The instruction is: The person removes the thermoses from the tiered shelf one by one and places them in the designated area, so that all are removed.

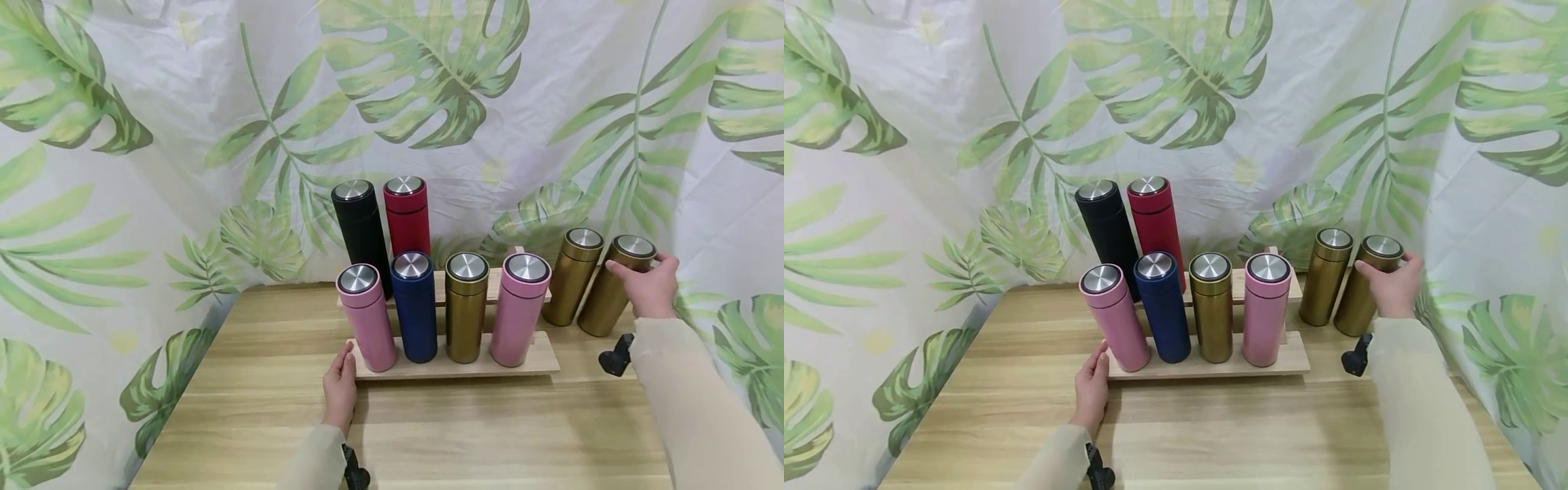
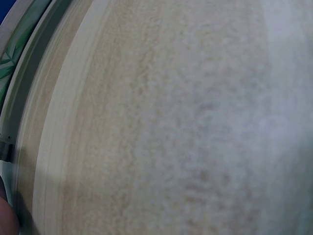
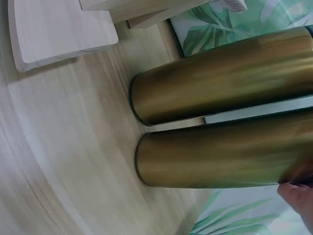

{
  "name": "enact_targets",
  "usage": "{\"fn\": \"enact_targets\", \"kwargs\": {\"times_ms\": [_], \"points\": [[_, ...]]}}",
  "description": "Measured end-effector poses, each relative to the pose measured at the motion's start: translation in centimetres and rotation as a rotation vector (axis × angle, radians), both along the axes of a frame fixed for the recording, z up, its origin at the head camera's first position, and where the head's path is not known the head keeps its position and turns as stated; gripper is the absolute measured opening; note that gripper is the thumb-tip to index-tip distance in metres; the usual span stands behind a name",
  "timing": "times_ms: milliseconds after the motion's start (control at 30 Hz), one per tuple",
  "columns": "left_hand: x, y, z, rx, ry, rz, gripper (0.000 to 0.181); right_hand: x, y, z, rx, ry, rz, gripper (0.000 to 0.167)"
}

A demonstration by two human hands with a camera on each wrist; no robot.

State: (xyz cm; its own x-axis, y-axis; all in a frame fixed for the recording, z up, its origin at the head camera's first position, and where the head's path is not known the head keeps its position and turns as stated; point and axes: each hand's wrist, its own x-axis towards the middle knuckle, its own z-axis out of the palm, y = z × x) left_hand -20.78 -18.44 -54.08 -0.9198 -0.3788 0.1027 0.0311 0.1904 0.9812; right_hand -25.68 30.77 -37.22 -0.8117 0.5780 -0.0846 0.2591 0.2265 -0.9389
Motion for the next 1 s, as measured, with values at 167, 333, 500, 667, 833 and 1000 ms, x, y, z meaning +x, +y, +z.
{"fn": "enact_targets", "kwargs": {"times_ms": [167,333,500,667,833,1000], "points": [[-0.1,0.0,0.1,-0.013,-0.001,0.007,0.036,0.0,0.6,1.5,0.059,0.006,0.045,0.095],[-0.1,0.0,0.2,-0.01,-0.016,0.008,0.036,-0.4,0.7,4.6,0.044,0.073,0.027,0.094],[0.1,0.0,0.5,-0.014,-0.023,0.002,0.037,-0.5,0.0,8.0,0.003,0.17,0.013,0.085],[0.3,0.1,1.1,-0.013,-0.028,-0.01,0.037,-0.4,-1.4,10.4,-0.104,0.325,0.043,0.073],[0.1,-0.1,0.4,-0.025,-0.018,0.0,0.037,-0.5,-3.4,11.9,-0.165,0.428,0.117,0.066],[0.3,0.0,0.5,-0.015,-0.027,-0.007,0.038,-0.6,-5.5,12.8,-0.192,0.496,0.212,0.056]]}}
